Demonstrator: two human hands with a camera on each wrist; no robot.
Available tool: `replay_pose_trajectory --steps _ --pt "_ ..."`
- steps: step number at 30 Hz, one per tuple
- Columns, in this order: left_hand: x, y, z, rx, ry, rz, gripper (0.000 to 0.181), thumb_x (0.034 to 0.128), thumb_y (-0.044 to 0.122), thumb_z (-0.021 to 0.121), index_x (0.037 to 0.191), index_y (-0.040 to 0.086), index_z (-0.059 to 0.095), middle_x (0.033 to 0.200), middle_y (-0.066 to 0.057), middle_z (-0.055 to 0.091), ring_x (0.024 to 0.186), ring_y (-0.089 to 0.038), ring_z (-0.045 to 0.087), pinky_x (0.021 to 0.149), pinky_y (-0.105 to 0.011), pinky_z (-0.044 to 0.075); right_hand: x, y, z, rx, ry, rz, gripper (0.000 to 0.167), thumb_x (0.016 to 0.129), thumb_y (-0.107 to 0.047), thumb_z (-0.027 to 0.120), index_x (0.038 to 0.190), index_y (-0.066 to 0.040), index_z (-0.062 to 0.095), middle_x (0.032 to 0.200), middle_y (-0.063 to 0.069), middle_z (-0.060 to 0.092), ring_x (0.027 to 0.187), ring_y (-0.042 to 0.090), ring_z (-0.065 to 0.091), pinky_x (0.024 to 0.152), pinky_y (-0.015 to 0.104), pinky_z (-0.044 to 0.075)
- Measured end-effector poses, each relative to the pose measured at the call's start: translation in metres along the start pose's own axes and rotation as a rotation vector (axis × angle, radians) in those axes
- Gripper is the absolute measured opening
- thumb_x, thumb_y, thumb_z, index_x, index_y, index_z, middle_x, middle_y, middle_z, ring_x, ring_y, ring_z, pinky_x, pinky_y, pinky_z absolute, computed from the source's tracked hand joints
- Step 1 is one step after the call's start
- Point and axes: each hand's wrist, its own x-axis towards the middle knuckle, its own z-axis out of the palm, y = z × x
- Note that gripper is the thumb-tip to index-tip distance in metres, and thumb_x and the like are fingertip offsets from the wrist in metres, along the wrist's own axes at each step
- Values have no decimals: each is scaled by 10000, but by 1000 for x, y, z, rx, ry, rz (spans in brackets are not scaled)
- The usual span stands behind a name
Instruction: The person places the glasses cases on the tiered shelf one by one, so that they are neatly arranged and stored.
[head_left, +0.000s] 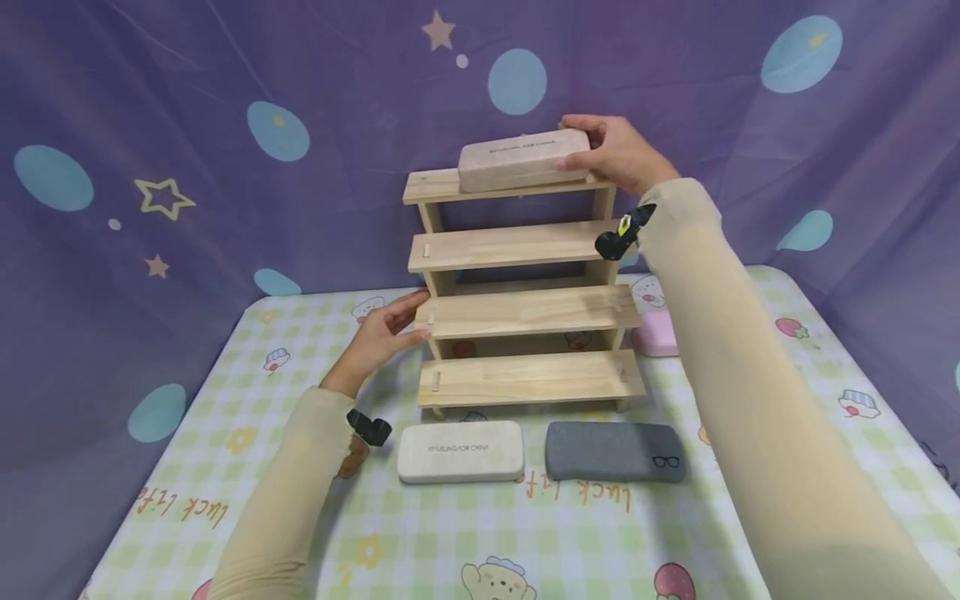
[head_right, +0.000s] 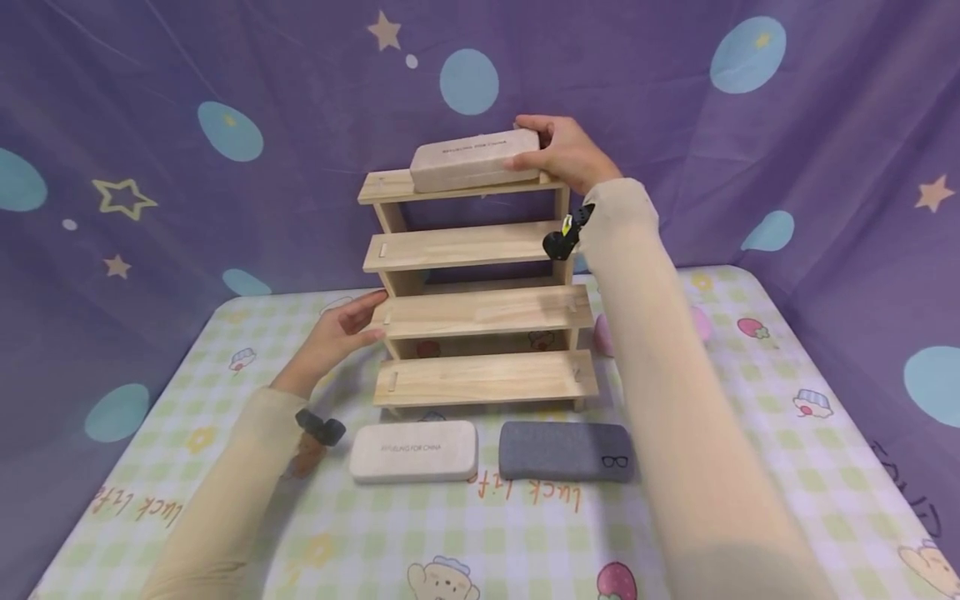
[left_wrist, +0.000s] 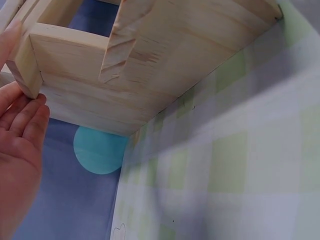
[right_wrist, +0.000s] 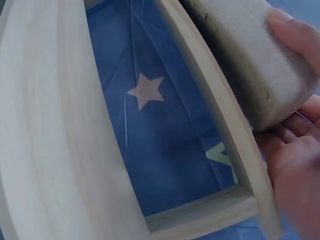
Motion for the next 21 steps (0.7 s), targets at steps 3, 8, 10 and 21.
replay_pose_trajectory --steps 3,8,10,21 --pt "-1 -1 -1 6 3 6 610 854 14 673 1405 -9 413 1478 -131 368 1376 -230 317 1141 -343 251 -1 0 -1 -29 -29 9 819 807 -140 743 1487 -115 287 1492 79 365 1240 150 423 1035 208 371" --pt "-3 -1 -3 7 9 18 610 849 3 674 1401 -20 414 1472 -142 374 1371 -238 326 1140 -351 254 0 -1 0 -69 -48 13 847 807 -152 752 1492 -103 256 1529 51 293 1323 148 365 1090 239 319" --pt "-3 -1 -3 7 5 19 610 850 7 675 1400 -23 412 1474 -145 372 1371 -242 324 1140 -354 252 1 -1 0 -92 -43 5 839 810 -158 750 1489 -94 260 1533 50 279 1332 143 354 1100 237 301" --pt "-1 11 -2 -12 -11 15 596 862 -26 644 1401 -52 390 1485 -173 338 1384 -258 293 1146 -366 237 -11 1 -15 -2 -8 -65 806 814 -94 732 1485 -92 286 1539 20 269 1400 131 259 1123 198 224"
